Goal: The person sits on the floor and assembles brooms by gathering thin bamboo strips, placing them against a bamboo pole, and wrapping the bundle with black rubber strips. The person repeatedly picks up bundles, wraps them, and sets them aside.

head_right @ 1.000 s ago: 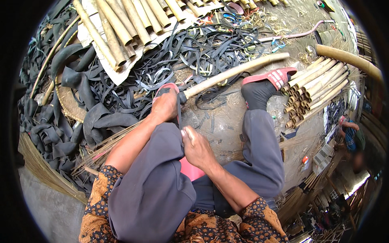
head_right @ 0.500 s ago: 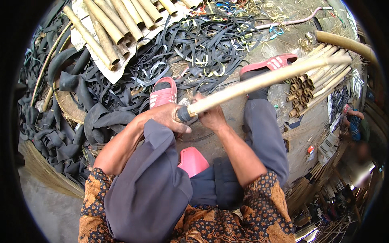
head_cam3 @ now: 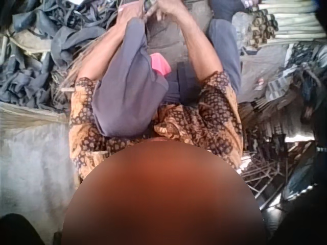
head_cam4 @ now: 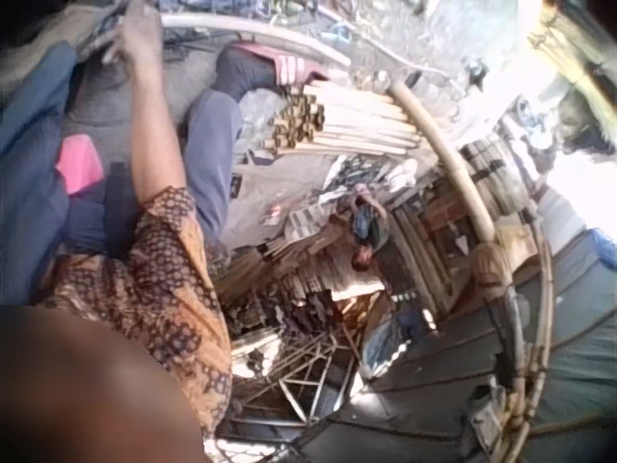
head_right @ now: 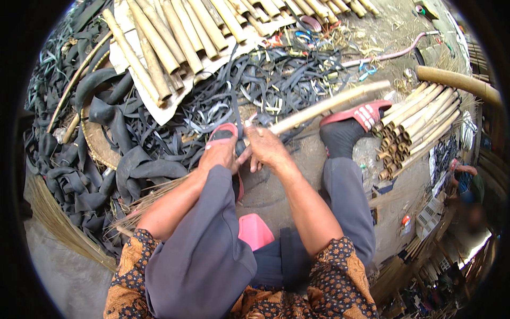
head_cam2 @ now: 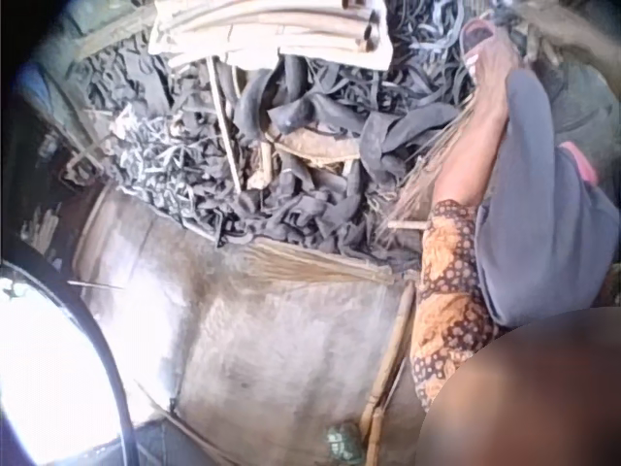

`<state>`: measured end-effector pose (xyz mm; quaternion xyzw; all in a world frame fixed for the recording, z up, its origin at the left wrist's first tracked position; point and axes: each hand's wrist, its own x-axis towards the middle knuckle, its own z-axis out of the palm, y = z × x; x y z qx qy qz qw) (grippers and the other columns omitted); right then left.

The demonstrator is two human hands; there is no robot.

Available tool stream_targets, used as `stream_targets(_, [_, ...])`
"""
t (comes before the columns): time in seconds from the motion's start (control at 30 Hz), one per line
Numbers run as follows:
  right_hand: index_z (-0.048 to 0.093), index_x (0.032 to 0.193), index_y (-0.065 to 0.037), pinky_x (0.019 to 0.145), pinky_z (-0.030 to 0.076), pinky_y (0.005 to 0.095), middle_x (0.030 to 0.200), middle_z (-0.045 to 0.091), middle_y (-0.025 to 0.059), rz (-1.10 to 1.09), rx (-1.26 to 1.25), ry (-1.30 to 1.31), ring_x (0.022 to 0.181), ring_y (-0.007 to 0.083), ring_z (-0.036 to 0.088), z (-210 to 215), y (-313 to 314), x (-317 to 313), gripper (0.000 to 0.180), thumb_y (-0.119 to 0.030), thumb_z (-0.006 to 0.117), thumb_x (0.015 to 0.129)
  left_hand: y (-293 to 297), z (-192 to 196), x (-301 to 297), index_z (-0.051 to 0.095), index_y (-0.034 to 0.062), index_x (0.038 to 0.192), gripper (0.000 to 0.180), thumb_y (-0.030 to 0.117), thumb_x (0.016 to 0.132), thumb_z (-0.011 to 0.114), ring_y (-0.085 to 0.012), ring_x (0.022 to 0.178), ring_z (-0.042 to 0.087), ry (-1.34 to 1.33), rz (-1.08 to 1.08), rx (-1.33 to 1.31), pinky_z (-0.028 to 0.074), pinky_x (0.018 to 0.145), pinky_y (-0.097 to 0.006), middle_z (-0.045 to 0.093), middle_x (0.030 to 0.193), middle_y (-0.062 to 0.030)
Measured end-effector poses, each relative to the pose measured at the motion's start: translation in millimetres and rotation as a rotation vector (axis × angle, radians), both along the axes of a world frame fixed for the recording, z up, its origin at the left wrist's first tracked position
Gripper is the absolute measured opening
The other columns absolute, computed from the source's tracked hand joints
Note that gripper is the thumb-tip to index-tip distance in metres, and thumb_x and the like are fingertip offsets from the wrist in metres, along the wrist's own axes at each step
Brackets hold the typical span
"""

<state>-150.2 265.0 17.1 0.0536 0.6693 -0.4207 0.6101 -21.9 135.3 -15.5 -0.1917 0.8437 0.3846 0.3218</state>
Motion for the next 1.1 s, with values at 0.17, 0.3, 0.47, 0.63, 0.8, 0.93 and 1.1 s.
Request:
stream_targets(0.17, [0.061, 0.112, 0.002, 0.049, 0.05, 0.028, 0.084, 0.072, 0.0119, -0.08, -0.051, -0.007, 0.056, 0.0165, 0.064, 2, 1, 12, 0.052, -0.047, 0.045, 0.109, -1, -6, 3, 0.055, 0.0043, 0.115, 0.039, 0.024, 0.085, 0.07, -0.0485, 0.091, 0.071, -0.009, -0.029, 0.056, 0.055, 0.076, -0.057, 0.071, 0.094, -0.0272])
stream_targets(0.3, [0.061, 0.114, 0.001, 0.049, 0.045, 0.0251, 0.077, 0.065, 0.0068, -0.25, -0.091, 0.043, 0.053, 0.0126, 0.056, 22, 30, 45, 0.03, -0.027, 0.054, 0.107, -1, -9, -2, 0.048, 0.0046, 0.125, 0.051, 0.031, 0.088, 0.072, -0.0471, 0.089, 0.07, -0.064, -0.061, 0.041, 0.054, 0.075, -0.054, 0.07, 0.093, -0.0278])
stream_targets(0.47, [0.06, 0.116, 0.0, 0.045, 0.038, 0.0244, 0.072, 0.061, 0.005, -0.221, 0.04, -0.013, 0.047, 0.0091, 0.048, 30, 48, 58, 0.028, -0.025, 0.054, 0.108, -4, -10, 3, 0.047, 0.0019, 0.129, 0.058, 0.029, 0.087, 0.077, -0.0463, 0.103, 0.067, 0.186, 0.022, 0.166, 0.053, 0.085, -0.052, 0.067, 0.108, -0.0307])
stream_targets(0.63, [0.064, 0.109, -0.003, 0.045, 0.035, 0.0236, 0.072, 0.061, 0.0035, -0.259, 0.029, -0.025, 0.048, 0.0082, 0.046, 26, 43, 62, 0.025, -0.026, 0.054, 0.108, -5, -7, 2, 0.051, -0.0019, 0.124, 0.051, 0.034, 0.093, 0.071, -0.0468, 0.103, 0.067, 0.194, -0.006, 0.035, 0.053, 0.086, -0.053, 0.067, 0.111, -0.0299])
stream_targets(0.8, [0.064, 0.097, -0.008, 0.049, 0.033, 0.0256, 0.069, 0.055, -0.0009, -0.244, 0.101, 0.022, 0.054, 0.0071, 0.043, 11, 37, 63, 0.028, -0.03, 0.052, 0.109, 5, -1, -6, 0.06, -0.0004, 0.116, 0.046, 0.043, 0.099, 0.061, -0.047, 0.098, 0.071, 0.023, 0.008, -0.047, 0.056, 0.082, -0.056, 0.072, 0.106, -0.0279])
stream_targets(0.93, [0.056, 0.087, -0.012, 0.052, 0.03, 0.0245, 0.068, 0.044, -0.006, -0.33, 0.012, 0.012, 0.058, 0.0057, 0.038, 21, 48, 72, 0.033, -0.035, 0.051, 0.109, 4, -3, -10, 0.059, 0.0004, 0.118, 0.049, 0.044, 0.098, 0.063, -0.0471, 0.099, 0.07, -0.03, -0.028, -0.056, 0.056, 0.083, -0.055, 0.071, 0.104, -0.0299])
stream_targets(1.1, [0.052, 0.086, -0.014, 0.051, 0.029, 0.0231, 0.067, 0.04, -0.0079, -0.333, -0.021, 0.05, 0.056, 0.0039, 0.034, 61, 60, 85, 0.03, -0.034, 0.052, 0.109, 2, -9, -14, 0.052, -0.0005, 0.128, 0.054, 0.043, 0.099, 0.063, -0.0492, 0.101, 0.069, -0.024, -0.027, -0.065, 0.054, 0.088, -0.056, 0.07, 0.106, -0.034])
